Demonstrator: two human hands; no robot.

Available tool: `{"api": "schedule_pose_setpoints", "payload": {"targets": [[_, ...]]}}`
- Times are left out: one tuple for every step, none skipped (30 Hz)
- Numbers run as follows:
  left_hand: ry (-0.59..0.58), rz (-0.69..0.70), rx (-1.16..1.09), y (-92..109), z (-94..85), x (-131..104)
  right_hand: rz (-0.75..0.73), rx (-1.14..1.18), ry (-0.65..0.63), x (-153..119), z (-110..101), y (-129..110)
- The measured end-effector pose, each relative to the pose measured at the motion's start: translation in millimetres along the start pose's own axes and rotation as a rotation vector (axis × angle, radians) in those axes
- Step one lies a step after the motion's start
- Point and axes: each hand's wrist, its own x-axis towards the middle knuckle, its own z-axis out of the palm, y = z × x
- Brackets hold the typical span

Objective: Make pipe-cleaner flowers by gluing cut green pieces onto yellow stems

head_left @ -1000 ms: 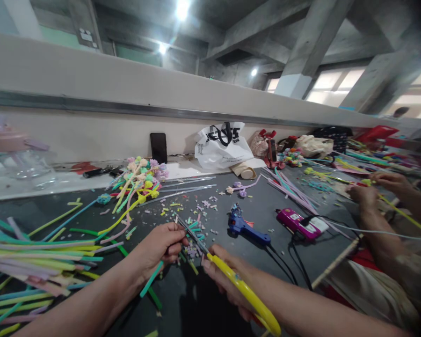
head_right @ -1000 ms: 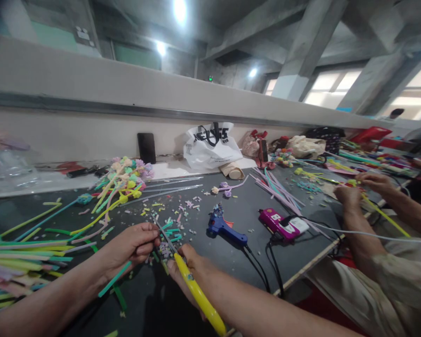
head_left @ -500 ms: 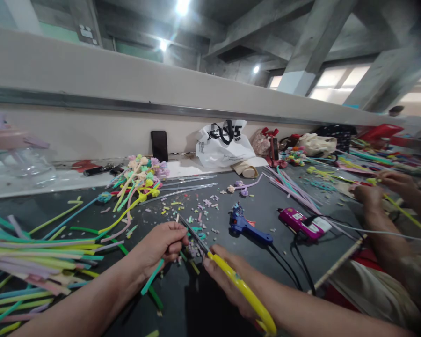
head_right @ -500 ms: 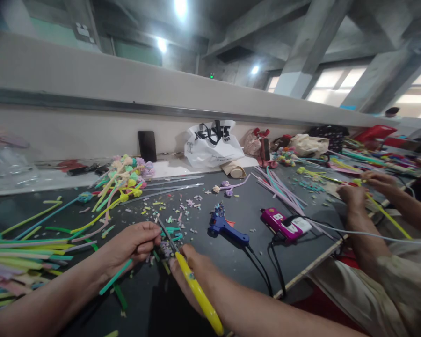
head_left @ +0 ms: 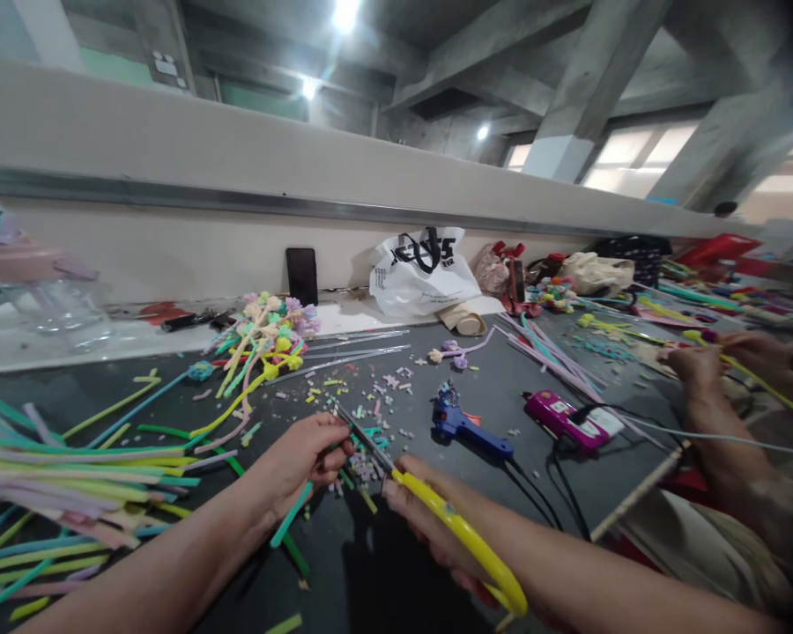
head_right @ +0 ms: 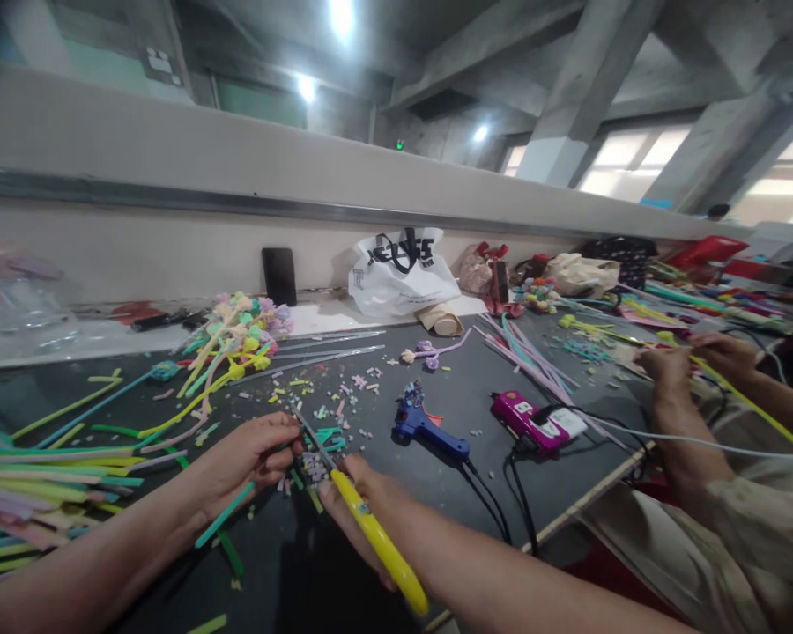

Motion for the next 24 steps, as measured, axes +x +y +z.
{"api": "schedule_pose_setpoints", "payload": {"targets": [[-0.001,0.001,0.007,0,-0.2,0,0.001,0.002,0.005,1,0,1],[-0.002,0.002,0.015,1,-0.3,-1,0.007,0.011,0.008,2,-1,1],[-0.005,0.003,0.022,1,-0.4,-1,0.017,0.021,0.012,4,-2,2],[-0.008,0.003,0.026,1,-0.4,-1,0.029,0.027,0.017,5,-3,3],[-0.009,0.003,0.028,1,-0.4,-1,0.039,0.023,0.021,6,-4,5],[-0.008,0.003,0.026,2,-0.2,-1,0.041,0.010,0.024,7,-4,6],[-0.003,-0.001,0.021,2,0.1,-1,0.029,-0.004,0.028,7,-4,7],[0.001,-0.002,0.014,2,0.4,-1,0.007,-0.022,0.034,8,-4,8],[0.003,-0.003,0.006,2,0.8,-1,-0.025,-0.040,0.036,8,-3,8],[0.003,-0.002,0.000,2,1.2,-1,-0.053,-0.062,0.036,8,-3,8],[-0.001,0.001,-0.004,2,1.5,-1,-0.067,-0.087,0.038,8,-2,7],[-0.005,0.003,-0.006,2,1.8,-1,-0.066,-0.115,0.041,8,-1,6],[-0.007,0.004,-0.004,1,2.0,-1,-0.057,-0.140,0.041,8,0,5],[-0.007,0.005,-0.001,1,2.2,-1,-0.047,-0.160,0.046,7,1,3],[-0.003,0.002,0.005,1,2.2,-1,-0.039,-0.172,0.058,7,3,2],[-0.003,0.000,0.009,1,2.1,-1,-0.031,-0.177,0.076,7,4,1],[-0.005,-0.001,0.010,0,1.9,-1,-0.028,-0.179,0.095,7,5,0],[-0.008,0.000,0.009,0,1.7,-1,-0.026,-0.181,0.106,7,6,1],[-0.012,0.000,0.007,0,1.4,-1,-0.027,-0.185,0.112,7,6,1],[-0.015,0.002,0.004,0,1.1,-1,-0.029,-0.189,0.113,8,6,3],[-0.018,0.002,0.004,0,0.9,-1,-0.043,-0.193,0.108,8,7,4],[-0.018,0.003,0.005,0,0.8,-1,-0.064,-0.198,0.105,9,7,6],[-0.014,0.002,0.006,1,0.8,0,-0.088,-0.202,0.111,9,7,8],[-0.009,0.003,0.005,1,0.9,0,-0.107,-0.207,0.123,9,7,9]]}}
